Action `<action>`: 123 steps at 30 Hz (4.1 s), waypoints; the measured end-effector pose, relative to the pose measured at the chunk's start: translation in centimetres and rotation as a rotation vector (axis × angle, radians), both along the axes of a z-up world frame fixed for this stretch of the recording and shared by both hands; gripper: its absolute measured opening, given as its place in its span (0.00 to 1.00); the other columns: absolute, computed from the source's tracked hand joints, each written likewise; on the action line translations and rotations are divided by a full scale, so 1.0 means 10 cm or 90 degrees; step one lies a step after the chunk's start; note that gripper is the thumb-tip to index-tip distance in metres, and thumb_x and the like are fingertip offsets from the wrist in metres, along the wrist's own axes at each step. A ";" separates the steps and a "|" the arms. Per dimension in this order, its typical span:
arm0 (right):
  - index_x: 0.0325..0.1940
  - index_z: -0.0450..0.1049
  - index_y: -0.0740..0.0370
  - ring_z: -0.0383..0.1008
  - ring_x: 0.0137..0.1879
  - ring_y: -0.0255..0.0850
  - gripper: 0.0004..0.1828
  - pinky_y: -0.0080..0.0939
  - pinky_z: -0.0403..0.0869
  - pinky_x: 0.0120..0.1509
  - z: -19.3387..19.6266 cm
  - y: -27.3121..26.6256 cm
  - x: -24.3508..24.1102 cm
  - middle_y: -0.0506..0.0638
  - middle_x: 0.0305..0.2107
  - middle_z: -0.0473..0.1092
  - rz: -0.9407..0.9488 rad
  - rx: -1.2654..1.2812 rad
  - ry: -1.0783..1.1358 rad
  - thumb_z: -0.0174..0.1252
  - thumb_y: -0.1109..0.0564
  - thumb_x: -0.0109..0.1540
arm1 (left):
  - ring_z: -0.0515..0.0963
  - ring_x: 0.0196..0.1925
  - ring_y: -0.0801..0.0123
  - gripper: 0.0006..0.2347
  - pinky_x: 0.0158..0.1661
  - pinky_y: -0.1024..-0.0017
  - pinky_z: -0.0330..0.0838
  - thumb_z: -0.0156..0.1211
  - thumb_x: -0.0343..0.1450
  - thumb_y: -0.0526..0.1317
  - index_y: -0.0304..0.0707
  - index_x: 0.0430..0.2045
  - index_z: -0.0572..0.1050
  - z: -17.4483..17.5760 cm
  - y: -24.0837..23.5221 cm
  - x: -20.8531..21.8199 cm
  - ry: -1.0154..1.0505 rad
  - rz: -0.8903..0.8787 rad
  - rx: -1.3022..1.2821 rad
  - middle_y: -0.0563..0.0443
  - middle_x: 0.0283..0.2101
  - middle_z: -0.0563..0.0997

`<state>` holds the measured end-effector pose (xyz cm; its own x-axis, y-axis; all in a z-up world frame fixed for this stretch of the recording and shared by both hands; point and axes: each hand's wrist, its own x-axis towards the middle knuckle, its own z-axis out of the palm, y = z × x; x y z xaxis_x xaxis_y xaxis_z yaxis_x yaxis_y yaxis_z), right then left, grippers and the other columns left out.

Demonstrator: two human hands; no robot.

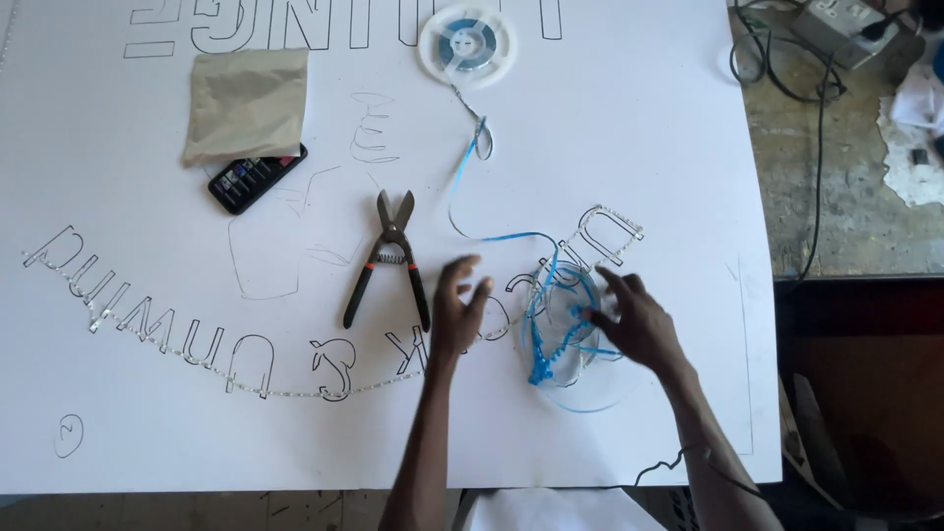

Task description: Applying a flexible blue LED strip to a sign board by peeling the adhesive backing and following a traced outline of letters.

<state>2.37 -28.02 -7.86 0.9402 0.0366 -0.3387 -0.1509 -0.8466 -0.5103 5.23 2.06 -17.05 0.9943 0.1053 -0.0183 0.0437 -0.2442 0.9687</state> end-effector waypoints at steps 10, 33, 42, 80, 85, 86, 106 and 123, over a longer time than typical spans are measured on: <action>0.60 0.76 0.56 0.88 0.32 0.53 0.15 0.50 0.86 0.32 -0.96 1.00 -0.06 0.58 0.35 0.81 0.233 0.244 0.043 0.65 0.60 0.69 | 0.85 0.60 0.53 0.13 0.59 0.58 0.83 0.54 0.84 0.42 0.41 0.59 0.82 0.16 0.04 -0.47 -0.060 -0.031 0.202 0.46 0.55 0.84; 0.81 0.66 0.71 0.86 0.58 0.57 0.41 0.51 0.85 0.50 0.54 0.78 0.13 0.71 0.61 0.80 -0.056 0.623 0.029 0.54 0.37 0.75 | 0.77 0.70 0.42 0.39 0.67 0.43 0.70 0.81 0.61 0.45 0.44 0.72 0.74 1.24 0.19 -0.04 -0.190 -0.045 0.110 0.40 0.66 0.82; 0.69 0.73 0.66 0.86 0.60 0.48 0.17 0.46 0.86 0.59 -0.86 0.37 1.78 0.60 0.57 0.82 -0.415 1.110 0.106 0.48 0.55 0.80 | 0.69 0.78 0.36 0.25 0.67 0.37 0.72 0.60 0.81 0.53 0.40 0.72 0.74 0.83 -0.02 -0.22 -0.170 0.036 0.333 0.30 0.76 0.71; 0.62 0.84 0.66 0.89 0.48 0.57 0.16 0.57 0.86 0.56 -0.41 0.75 0.36 0.66 0.42 0.84 0.162 0.371 0.013 0.57 0.64 0.72 | 0.76 0.73 0.51 0.22 0.69 0.53 0.74 0.55 0.74 0.22 0.42 0.61 0.83 0.17 0.01 0.48 -0.212 -0.330 0.337 0.48 0.66 0.80; 0.58 0.87 0.55 0.87 0.46 0.47 0.10 0.50 0.85 0.53 -0.62 0.39 0.48 0.55 0.41 0.83 -0.085 0.279 -0.178 0.65 0.58 0.74 | 0.80 0.62 0.56 0.08 0.60 0.54 0.77 0.69 0.73 0.27 0.43 0.41 0.87 -0.15 0.08 0.63 -0.167 -0.379 0.464 0.54 0.50 0.80; 0.60 0.86 0.56 0.86 0.51 0.52 0.11 0.53 0.85 0.55 -0.64 0.45 0.44 0.57 0.46 0.83 -0.074 0.265 -0.208 0.65 0.59 0.74 | 0.80 0.57 0.52 0.08 0.57 0.51 0.76 0.68 0.71 0.27 0.42 0.39 0.83 -0.27 0.22 0.62 -0.210 -0.397 0.454 0.52 0.45 0.79; 0.61 0.82 0.61 0.79 0.57 0.62 0.18 0.65 0.77 0.60 -1.20 0.51 0.61 0.58 0.47 0.75 -0.063 0.183 -0.539 0.56 0.71 0.71 | 0.77 0.70 0.42 0.21 0.58 0.45 0.77 0.72 0.73 0.41 0.36 0.61 0.81 0.13 0.03 -0.25 -0.270 -0.097 0.451 0.39 0.67 0.79; 0.70 0.82 0.61 0.69 0.76 0.58 0.20 0.61 0.67 0.78 -1.34 0.41 0.43 0.57 0.65 0.74 -0.001 0.074 -0.565 0.58 0.63 0.73 | 0.90 0.38 0.51 0.10 0.46 0.52 0.83 0.55 0.86 0.44 0.38 0.49 0.82 0.32 -0.11 -0.17 0.015 -0.093 0.335 0.44 0.30 0.87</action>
<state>6.66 -23.90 -21.25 0.8545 0.0240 0.5189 0.3391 -0.7825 -0.5222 3.53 0.92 -13.86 0.9992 -0.0329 -0.0227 -0.0069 -0.7014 0.7128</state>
